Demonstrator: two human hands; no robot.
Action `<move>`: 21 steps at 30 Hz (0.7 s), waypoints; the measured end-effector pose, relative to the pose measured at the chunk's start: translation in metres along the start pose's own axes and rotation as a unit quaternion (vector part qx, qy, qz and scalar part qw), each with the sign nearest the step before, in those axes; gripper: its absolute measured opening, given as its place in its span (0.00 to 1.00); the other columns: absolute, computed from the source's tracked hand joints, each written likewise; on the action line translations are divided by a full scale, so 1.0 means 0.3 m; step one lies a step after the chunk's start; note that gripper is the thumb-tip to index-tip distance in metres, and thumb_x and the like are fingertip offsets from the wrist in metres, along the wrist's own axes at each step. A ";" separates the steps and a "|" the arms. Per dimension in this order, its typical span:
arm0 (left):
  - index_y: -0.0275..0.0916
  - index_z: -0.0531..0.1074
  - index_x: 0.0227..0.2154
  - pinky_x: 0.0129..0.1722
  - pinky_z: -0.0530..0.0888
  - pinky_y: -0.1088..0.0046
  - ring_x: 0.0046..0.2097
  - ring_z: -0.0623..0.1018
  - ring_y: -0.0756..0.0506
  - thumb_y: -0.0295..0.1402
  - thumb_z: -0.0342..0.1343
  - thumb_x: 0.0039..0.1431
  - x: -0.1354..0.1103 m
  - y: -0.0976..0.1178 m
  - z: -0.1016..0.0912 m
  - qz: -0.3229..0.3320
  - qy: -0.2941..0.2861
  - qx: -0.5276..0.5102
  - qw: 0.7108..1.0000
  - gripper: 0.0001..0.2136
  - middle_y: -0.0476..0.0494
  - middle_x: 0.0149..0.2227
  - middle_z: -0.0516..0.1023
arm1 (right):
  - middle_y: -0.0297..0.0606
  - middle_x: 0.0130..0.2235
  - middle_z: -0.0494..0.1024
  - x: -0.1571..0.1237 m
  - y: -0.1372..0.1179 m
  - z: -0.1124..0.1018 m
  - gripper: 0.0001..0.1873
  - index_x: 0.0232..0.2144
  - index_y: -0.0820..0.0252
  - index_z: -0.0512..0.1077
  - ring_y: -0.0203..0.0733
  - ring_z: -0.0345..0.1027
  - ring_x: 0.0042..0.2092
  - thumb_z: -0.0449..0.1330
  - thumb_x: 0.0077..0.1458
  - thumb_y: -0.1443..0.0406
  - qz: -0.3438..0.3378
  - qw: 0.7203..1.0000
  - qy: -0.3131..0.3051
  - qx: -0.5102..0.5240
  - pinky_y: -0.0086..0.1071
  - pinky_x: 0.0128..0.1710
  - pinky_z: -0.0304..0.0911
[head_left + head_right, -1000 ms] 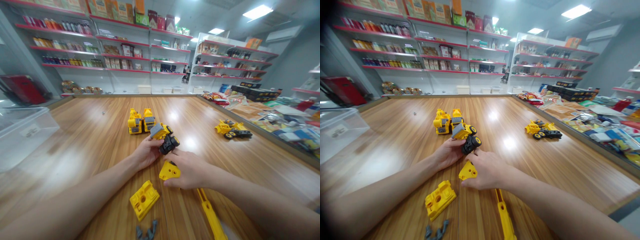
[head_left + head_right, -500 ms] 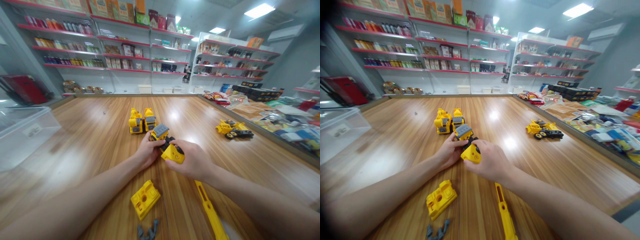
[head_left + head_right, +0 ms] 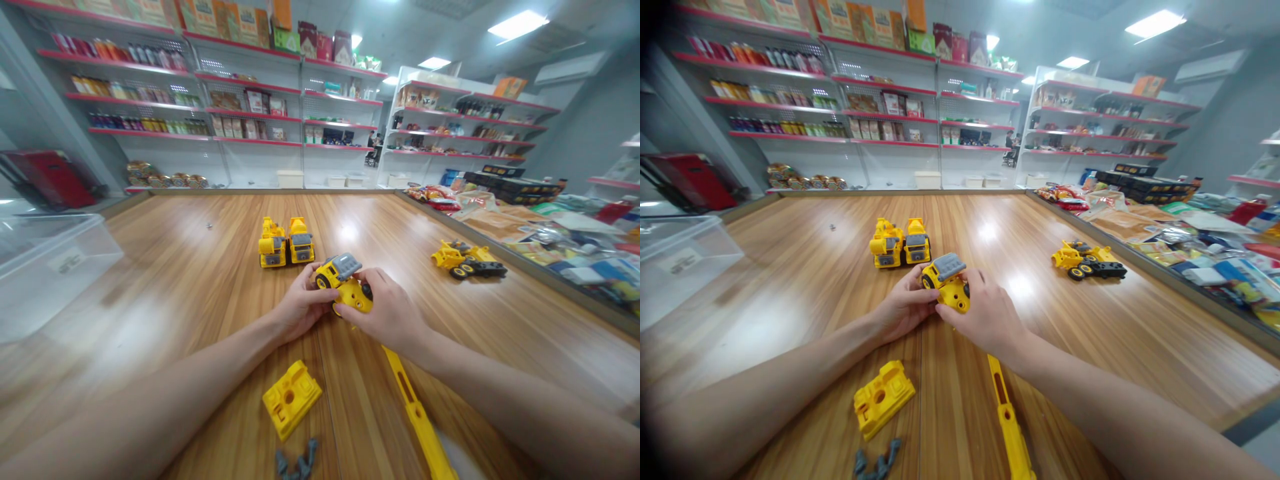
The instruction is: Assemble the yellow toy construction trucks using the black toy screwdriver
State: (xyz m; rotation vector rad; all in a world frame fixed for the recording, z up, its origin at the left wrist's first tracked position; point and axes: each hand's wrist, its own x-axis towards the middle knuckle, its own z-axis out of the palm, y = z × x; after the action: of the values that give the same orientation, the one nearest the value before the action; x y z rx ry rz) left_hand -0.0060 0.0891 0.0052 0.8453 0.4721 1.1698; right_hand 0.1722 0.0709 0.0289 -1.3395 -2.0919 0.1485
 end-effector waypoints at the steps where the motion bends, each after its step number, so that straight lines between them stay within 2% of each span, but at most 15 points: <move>1: 0.40 0.66 0.46 0.46 0.75 0.63 0.45 0.78 0.43 0.19 0.65 0.44 0.001 -0.003 0.001 0.003 0.000 0.002 1.000 0.26 0.43 0.45 0.76 | 0.44 0.43 0.73 0.000 -0.001 -0.001 0.26 0.46 0.59 0.67 0.50 0.70 0.43 0.64 0.49 0.51 0.001 1.000 0.001 0.002 0.41 0.43 0.64; 5: 0.39 0.67 0.47 0.49 0.73 0.61 0.46 0.78 0.42 0.19 0.66 0.44 0.003 -0.006 0.003 -0.001 0.003 -0.004 1.000 0.26 0.42 0.46 0.76 | 0.44 0.44 0.73 0.003 0.000 -0.004 0.27 0.46 0.58 0.68 0.49 0.70 0.42 0.64 0.49 0.50 0.003 1.000 0.004 0.026 0.40 0.43 0.64; 8: 0.39 0.68 0.47 0.49 0.73 0.61 0.46 0.79 0.41 0.20 0.64 0.45 0.002 0.001 0.007 -0.005 0.005 -0.016 1.000 0.24 0.41 0.46 0.77 | 0.44 0.43 0.74 0.007 0.003 -0.004 0.23 0.46 0.59 0.69 0.47 0.69 0.43 0.62 0.52 0.52 0.007 0.998 -0.003 0.070 0.38 0.43 0.64; 11: 0.39 0.69 0.48 0.48 0.74 0.59 0.46 0.79 0.39 0.22 0.63 0.47 0.000 0.010 0.013 -0.007 -0.004 -0.027 1.000 0.23 0.40 0.46 0.78 | 0.44 0.44 0.75 0.009 0.005 -0.004 0.22 0.47 0.59 0.69 0.45 0.69 0.44 0.61 0.54 0.53 0.036 0.992 -0.013 0.116 0.36 0.42 0.64; 14: 0.41 0.69 0.50 0.47 0.74 0.57 0.46 0.79 0.38 0.22 0.62 0.47 -0.005 0.014 0.015 -0.007 -0.019 -0.031 0.999 0.26 0.41 0.46 0.79 | 0.44 0.44 0.76 0.011 0.005 -0.003 0.25 0.48 0.60 0.70 0.46 0.70 0.43 0.61 0.53 0.51 0.074 0.982 -0.054 0.165 0.35 0.40 0.64; 18: 0.41 0.69 0.50 0.47 0.74 0.58 0.46 0.79 0.37 0.21 0.62 0.46 -0.011 0.013 0.010 -0.008 -0.035 -0.026 0.999 0.25 0.41 0.46 0.79 | 0.38 0.36 0.78 0.011 0.001 -0.004 0.22 0.45 0.58 0.73 0.41 0.71 0.34 0.57 0.57 0.49 0.084 0.961 -0.138 0.226 0.31 0.31 0.62; 21: 0.41 0.69 0.49 0.49 0.73 0.59 0.47 0.79 0.38 0.20 0.62 0.46 -0.014 0.013 0.008 -0.015 -0.047 -0.019 0.999 0.25 0.41 0.47 0.78 | 0.37 0.31 0.76 0.010 0.001 -0.005 0.23 0.43 0.60 0.74 0.39 0.68 0.30 0.57 0.57 0.48 0.085 0.957 -0.145 0.236 0.29 0.27 0.58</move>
State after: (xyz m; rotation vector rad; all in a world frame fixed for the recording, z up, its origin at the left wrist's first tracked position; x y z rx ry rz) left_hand -0.0082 0.0850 0.0093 0.8541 0.3831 1.1031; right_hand 0.1724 0.0732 0.0312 -1.2488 -1.9884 0.9083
